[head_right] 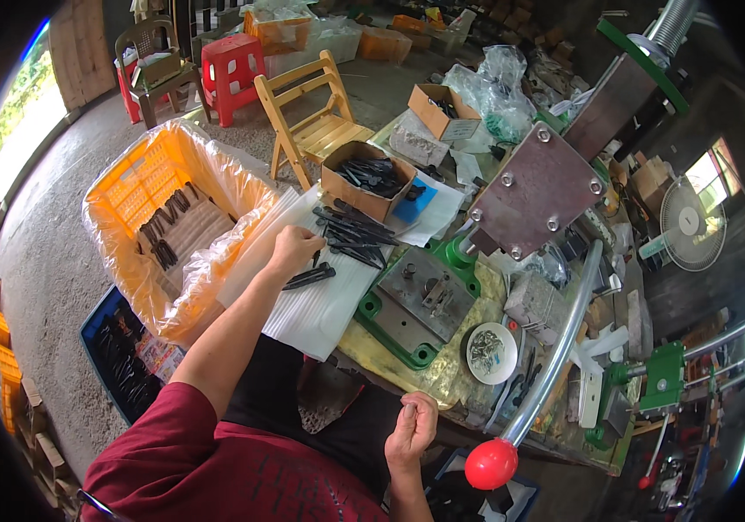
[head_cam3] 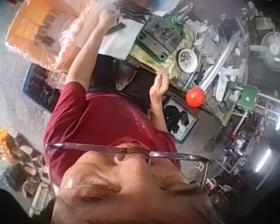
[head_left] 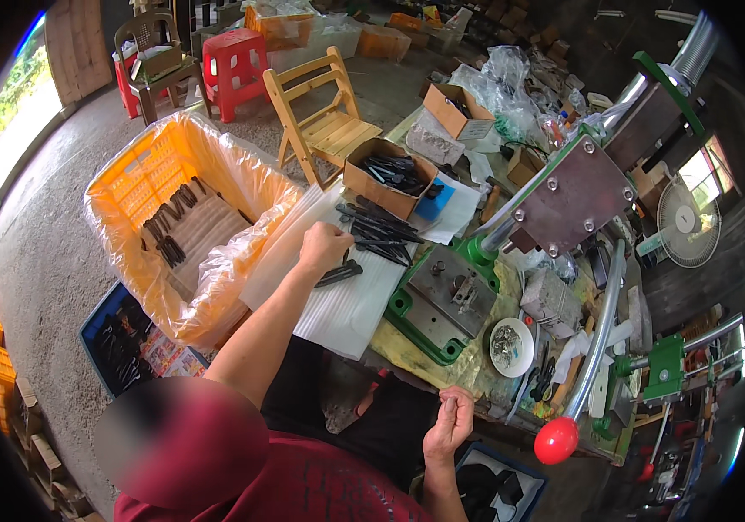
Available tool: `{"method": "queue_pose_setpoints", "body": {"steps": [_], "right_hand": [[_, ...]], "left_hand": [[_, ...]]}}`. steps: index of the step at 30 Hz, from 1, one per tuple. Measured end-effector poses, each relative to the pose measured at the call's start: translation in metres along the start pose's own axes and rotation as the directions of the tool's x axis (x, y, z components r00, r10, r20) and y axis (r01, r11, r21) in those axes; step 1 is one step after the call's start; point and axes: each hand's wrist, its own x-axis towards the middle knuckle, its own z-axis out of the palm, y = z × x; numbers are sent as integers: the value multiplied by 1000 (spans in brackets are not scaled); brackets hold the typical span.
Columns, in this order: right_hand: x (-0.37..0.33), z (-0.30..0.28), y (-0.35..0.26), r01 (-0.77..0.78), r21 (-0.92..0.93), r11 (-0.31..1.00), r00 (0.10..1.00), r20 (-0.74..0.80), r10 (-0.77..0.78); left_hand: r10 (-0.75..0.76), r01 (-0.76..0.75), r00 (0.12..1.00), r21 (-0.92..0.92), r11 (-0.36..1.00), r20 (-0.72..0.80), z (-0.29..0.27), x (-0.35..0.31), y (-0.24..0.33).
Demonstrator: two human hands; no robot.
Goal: The person assembles small plastic parts by hand using a manual press.
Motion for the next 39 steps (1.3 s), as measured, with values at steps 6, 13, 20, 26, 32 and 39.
{"method": "queue_pose_setpoints", "body": {"steps": [6,13,20,26,32,39], "right_hand": [[-1,1,0,-48,-15,999,998,41,48],[8,20,-6,-195,51,979,969,163,185],[11,29,2,-453,280,847,888,226,400],[4,20,5,-422,308,853,907,160,391],[6,-3,5,-333,-1,943,927,181,328],[50,-82,73,-205,-314,927,956,-268,121]], "left_hand": [[214,133,892,-685,716,397,-7,-41,13],[362,124,820,-755,644,444,11,-113,35],[348,287,751,-752,594,561,35,-164,41],[338,297,745,-740,604,575,51,-175,32],[293,286,766,-711,642,573,55,-180,35],[306,195,800,-706,681,517,42,-170,34]]}}
